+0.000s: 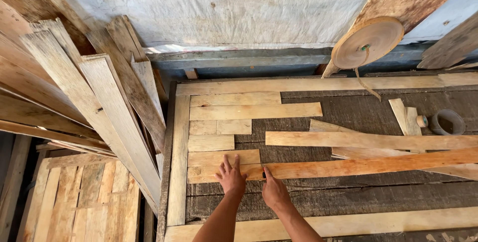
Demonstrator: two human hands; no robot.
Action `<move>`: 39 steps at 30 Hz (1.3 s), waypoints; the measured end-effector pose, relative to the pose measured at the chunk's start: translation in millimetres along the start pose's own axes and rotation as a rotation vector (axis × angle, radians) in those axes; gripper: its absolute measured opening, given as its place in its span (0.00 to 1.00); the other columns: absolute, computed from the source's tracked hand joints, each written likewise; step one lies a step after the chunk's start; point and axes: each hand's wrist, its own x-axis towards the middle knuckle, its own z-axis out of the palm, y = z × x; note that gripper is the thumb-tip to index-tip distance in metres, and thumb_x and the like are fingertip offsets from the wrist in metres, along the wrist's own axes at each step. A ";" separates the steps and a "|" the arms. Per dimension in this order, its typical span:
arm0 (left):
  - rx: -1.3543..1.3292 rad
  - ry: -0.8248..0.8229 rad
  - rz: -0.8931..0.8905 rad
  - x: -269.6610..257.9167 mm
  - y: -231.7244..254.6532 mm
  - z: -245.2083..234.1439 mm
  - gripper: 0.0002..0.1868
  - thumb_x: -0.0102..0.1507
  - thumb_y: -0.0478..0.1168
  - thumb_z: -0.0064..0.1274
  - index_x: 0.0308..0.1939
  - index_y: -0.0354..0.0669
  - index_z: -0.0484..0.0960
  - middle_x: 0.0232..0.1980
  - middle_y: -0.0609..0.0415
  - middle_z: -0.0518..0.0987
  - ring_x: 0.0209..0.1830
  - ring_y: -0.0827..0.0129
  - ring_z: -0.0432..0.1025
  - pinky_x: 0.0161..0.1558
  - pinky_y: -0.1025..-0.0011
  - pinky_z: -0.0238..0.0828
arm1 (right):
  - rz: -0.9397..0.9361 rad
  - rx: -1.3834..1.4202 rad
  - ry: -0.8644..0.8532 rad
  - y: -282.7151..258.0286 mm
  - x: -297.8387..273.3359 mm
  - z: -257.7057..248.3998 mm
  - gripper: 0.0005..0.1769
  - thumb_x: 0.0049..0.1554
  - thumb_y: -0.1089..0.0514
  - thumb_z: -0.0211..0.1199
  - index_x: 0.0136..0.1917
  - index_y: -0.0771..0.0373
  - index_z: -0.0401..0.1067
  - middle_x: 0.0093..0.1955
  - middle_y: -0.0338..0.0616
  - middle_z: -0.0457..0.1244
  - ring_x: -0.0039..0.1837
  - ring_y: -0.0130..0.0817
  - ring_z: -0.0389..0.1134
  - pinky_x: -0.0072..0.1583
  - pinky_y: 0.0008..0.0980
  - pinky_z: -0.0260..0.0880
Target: Measuring and cutting thin wood strips to fit into a wooden frame for a panel.
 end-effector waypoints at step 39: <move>-0.011 -0.056 -0.007 -0.9 0.3 -3.8 0.52 0.65 0.56 0.59 0.82 0.75 0.38 0.86 0.51 0.26 0.85 0.51 0.38 0.77 0.35 0.39 | -0.005 0.058 0.033 15.9 -6.8 12.2 0.38 0.66 0.58 0.49 0.85 0.50 0.41 0.32 0.34 0.63 0.25 0.23 0.56 0.27 0.23 0.62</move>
